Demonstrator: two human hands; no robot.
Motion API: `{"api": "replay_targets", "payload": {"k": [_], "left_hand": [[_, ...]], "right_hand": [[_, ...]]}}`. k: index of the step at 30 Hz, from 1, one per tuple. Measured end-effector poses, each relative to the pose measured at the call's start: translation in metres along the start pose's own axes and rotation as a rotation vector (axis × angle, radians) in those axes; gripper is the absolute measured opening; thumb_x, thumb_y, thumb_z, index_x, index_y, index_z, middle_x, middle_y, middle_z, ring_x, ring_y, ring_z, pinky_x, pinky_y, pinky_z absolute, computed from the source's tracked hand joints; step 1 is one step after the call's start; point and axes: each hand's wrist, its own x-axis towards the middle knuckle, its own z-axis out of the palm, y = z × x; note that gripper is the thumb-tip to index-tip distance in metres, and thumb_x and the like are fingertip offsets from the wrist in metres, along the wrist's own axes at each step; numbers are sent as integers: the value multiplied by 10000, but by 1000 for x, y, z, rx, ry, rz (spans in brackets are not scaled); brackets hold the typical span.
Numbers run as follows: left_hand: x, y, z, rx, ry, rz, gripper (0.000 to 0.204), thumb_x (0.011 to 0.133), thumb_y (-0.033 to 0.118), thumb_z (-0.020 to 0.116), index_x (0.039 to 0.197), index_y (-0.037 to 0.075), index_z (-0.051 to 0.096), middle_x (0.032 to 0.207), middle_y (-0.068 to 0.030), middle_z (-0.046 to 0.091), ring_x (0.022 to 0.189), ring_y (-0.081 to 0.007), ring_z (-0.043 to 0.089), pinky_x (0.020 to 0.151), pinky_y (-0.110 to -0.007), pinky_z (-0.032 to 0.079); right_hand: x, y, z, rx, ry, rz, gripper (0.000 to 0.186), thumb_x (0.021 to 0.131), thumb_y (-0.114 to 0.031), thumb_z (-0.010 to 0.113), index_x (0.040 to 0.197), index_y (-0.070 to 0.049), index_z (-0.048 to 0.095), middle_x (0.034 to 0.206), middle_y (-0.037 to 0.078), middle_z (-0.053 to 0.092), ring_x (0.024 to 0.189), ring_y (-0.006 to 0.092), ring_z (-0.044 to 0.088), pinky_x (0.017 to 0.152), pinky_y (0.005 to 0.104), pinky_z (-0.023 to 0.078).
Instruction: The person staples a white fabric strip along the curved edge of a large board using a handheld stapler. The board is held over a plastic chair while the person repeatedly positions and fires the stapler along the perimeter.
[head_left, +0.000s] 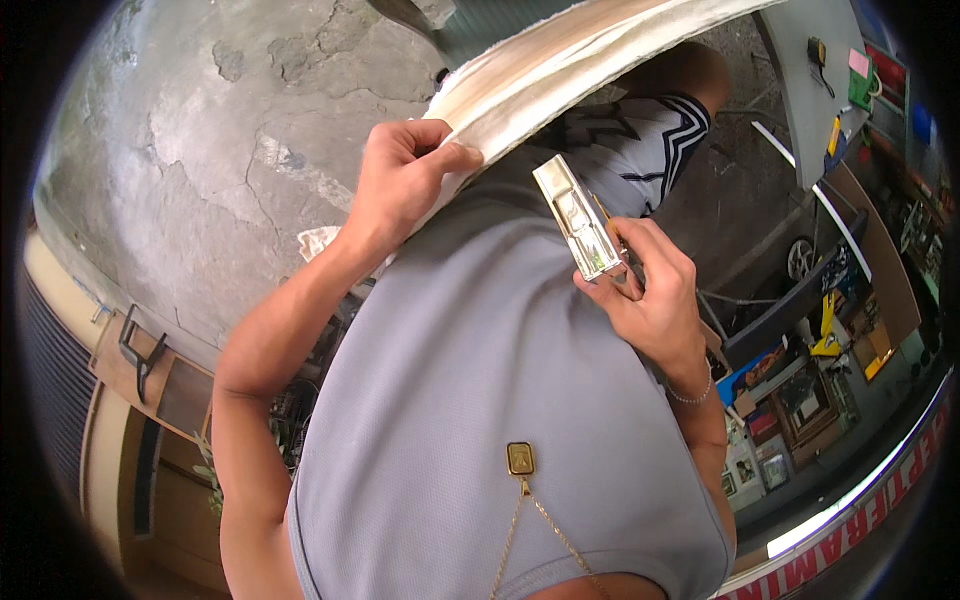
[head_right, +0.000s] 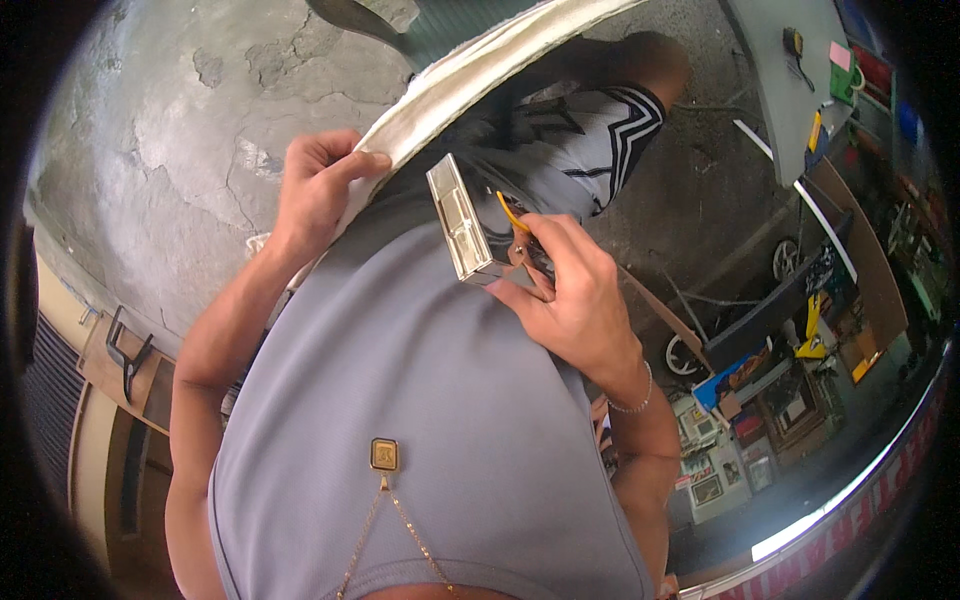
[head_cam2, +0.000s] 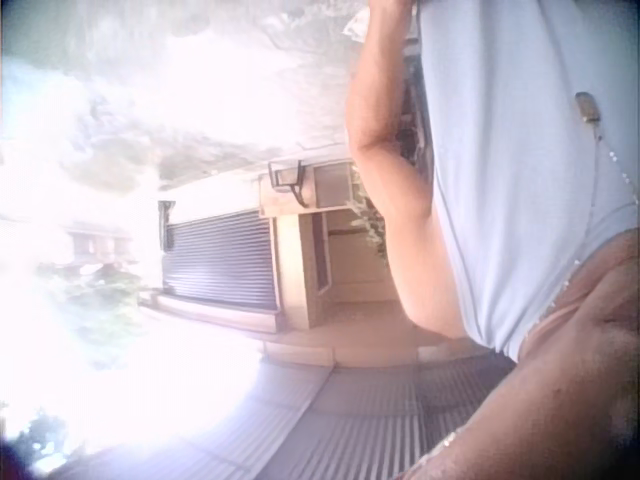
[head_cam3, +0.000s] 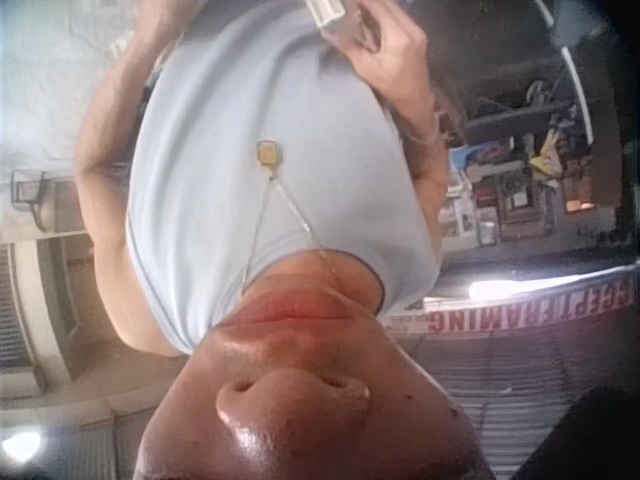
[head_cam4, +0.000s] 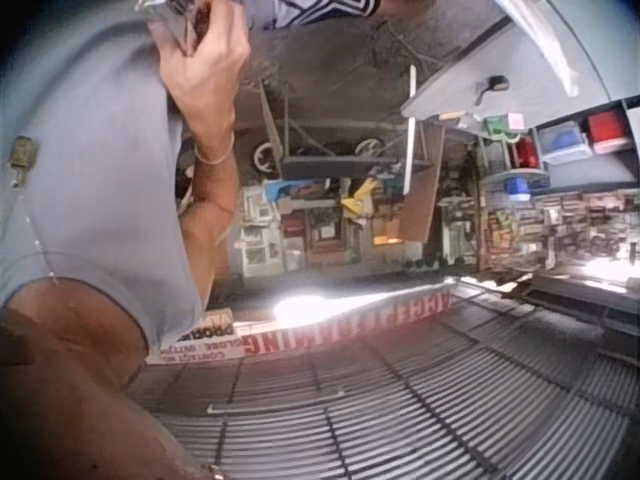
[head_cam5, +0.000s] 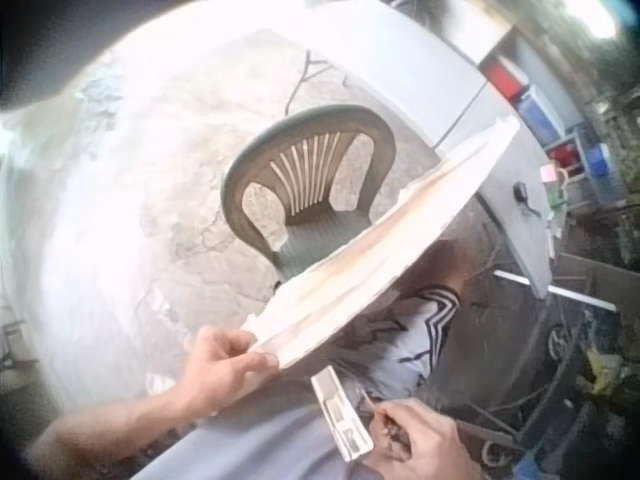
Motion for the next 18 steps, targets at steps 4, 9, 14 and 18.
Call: {"api": "replay_targets", "payload": {"k": [4, 9, 14, 18], "left_hand": [[-3, -5, 7, -109, -43, -46, 187, 793, 125, 697, 671, -9, 652, 595, 36, 535, 547, -54, 431, 503, -265, 327], [3, -16, 1, -172, -77, -62, 171, 793, 111, 697, 669, 1, 655, 603, 36, 540, 558, -51, 430, 514, -256, 323], [4, -11, 1, -225, -89, -43, 160, 793, 94, 689, 671, -4, 658, 595, 36, 538, 543, -46, 417, 502, -255, 313], [4, -14, 1, -239, -104, -45, 149, 791, 87, 686, 678, -8, 665, 598, 29, 551, 541, -48, 433, 505, -252, 325]], "right_hand": [[-7, -6, 14, 62, -17, 93, 476, 770, -184, 844, 1077, 86, 600, 920, 149, 619, 743, 198, 607, 633, 311, 506], [-7, -16, 31, 34, -78, 152, 478, 790, -210, 832, 1090, 82, 601, 886, 147, 611, 715, 197, 599, 600, 297, 493], [-4, -16, 37, 1, -34, 125, 500, 799, -237, 828, 1082, 99, 590, 866, 147, 605, 679, 197, 593, 558, 294, 484], [-2, -20, 38, 33, -38, 184, 498, 809, -246, 820, 1078, 102, 587, 858, 145, 602, 664, 201, 590, 548, 300, 482]]}}
